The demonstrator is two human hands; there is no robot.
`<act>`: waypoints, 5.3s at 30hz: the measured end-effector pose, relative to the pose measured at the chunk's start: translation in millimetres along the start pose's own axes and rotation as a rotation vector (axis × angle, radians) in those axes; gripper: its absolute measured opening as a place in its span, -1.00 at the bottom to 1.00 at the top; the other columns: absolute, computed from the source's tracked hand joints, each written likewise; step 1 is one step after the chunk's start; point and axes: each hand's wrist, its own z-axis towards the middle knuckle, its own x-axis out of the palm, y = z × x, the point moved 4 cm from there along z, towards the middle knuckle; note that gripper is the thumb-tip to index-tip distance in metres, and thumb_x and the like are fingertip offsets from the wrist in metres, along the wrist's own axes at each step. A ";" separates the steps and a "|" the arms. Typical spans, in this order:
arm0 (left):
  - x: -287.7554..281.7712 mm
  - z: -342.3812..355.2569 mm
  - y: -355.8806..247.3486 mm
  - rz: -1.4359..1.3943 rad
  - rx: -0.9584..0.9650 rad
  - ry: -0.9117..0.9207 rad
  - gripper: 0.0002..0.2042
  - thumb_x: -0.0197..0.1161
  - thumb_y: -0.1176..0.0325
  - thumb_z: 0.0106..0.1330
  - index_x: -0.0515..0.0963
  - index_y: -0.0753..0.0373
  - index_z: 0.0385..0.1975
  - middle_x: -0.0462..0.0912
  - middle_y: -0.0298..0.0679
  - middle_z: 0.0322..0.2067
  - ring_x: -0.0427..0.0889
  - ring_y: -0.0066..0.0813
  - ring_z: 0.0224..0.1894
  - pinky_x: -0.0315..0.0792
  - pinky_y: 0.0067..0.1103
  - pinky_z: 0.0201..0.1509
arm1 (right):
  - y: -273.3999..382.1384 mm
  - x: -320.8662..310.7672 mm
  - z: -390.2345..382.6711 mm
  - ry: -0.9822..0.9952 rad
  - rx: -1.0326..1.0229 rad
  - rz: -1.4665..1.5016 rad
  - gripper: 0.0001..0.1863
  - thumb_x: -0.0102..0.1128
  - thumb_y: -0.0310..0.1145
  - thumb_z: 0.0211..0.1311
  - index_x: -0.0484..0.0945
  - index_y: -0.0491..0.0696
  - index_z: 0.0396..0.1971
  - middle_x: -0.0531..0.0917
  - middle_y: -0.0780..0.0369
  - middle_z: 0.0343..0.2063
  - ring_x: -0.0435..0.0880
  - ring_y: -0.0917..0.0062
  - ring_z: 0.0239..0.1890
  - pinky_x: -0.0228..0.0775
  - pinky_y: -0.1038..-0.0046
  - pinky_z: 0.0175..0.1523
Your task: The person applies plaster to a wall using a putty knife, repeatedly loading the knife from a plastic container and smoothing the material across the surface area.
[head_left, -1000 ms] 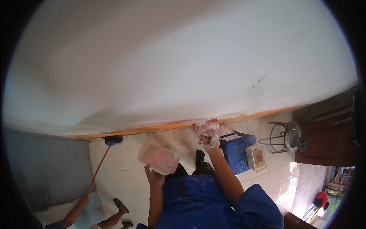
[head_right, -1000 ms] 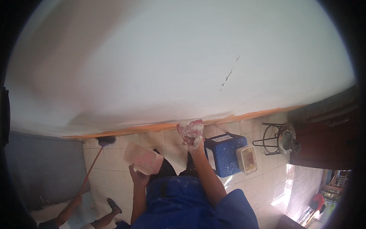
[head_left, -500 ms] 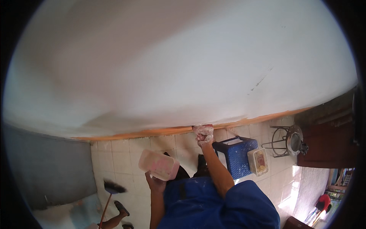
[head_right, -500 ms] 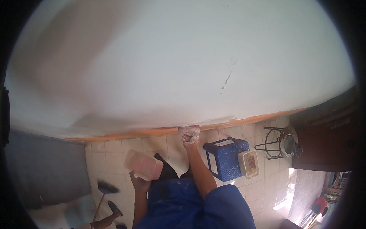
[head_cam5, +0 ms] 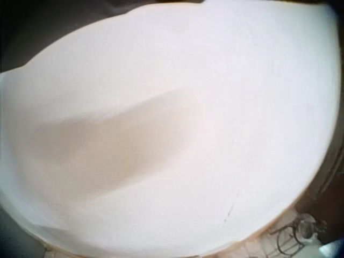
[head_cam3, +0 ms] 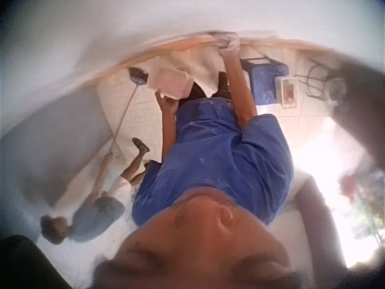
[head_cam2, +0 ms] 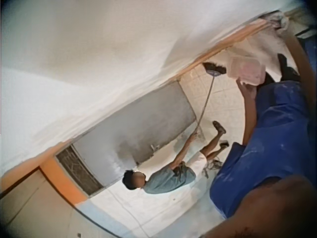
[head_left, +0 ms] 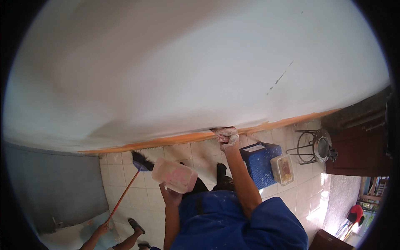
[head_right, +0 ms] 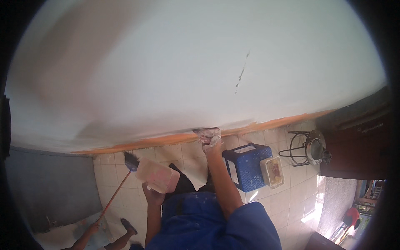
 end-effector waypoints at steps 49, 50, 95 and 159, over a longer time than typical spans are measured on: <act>19.5 4.1 -8.7 0.032 0.023 0.002 -0.39 0.10 0.07 0.05 0.24 0.20 0.12 0.39 -0.17 0.04 0.43 -0.17 0.05 0.46 -0.25 0.00 | -34.3 -49.1 43.9 -0.146 0.124 -0.257 -0.79 -0.05 -0.29 0.16 0.36 -0.13 -0.32 0.52 0.09 -0.46 0.49 0.36 -0.58 0.39 0.31 -0.51; 14.1 4.2 -9.4 0.019 0.014 -0.022 -0.40 0.09 0.07 0.05 0.24 0.20 0.12 0.38 -0.17 0.04 0.43 -0.17 0.05 0.46 -0.25 0.00 | -29.9 -36.9 46.9 -0.168 0.113 -0.289 -0.78 -0.06 -0.29 0.16 0.36 -0.13 -0.31 0.52 0.09 -0.46 0.49 0.35 -0.57 0.39 0.31 -0.50; 17.3 -7.1 -18.3 0.016 0.094 -0.033 -0.44 -0.03 0.03 0.13 0.26 0.21 0.11 0.37 -0.15 0.05 0.40 -0.23 0.09 0.42 -0.29 0.07 | -42.6 -58.5 -6.4 -0.102 0.080 -0.177 -0.79 0.01 -0.39 0.07 0.39 -0.03 -0.25 0.53 0.18 -0.38 0.52 0.32 -0.49 0.31 0.29 -0.51; -0.4 -25.1 -97.6 0.318 0.208 0.053 -0.49 0.07 0.11 0.17 0.28 0.28 0.06 0.46 -0.17 -0.04 0.48 -0.36 0.00 0.42 -0.41 0.03 | -52.0 -15.5 16.7 0.222 -0.165 -0.155 -0.40 -0.09 0.09 0.21 0.23 -0.10 0.04 0.47 0.18 -0.19 0.52 0.31 -0.30 0.41 0.15 -0.17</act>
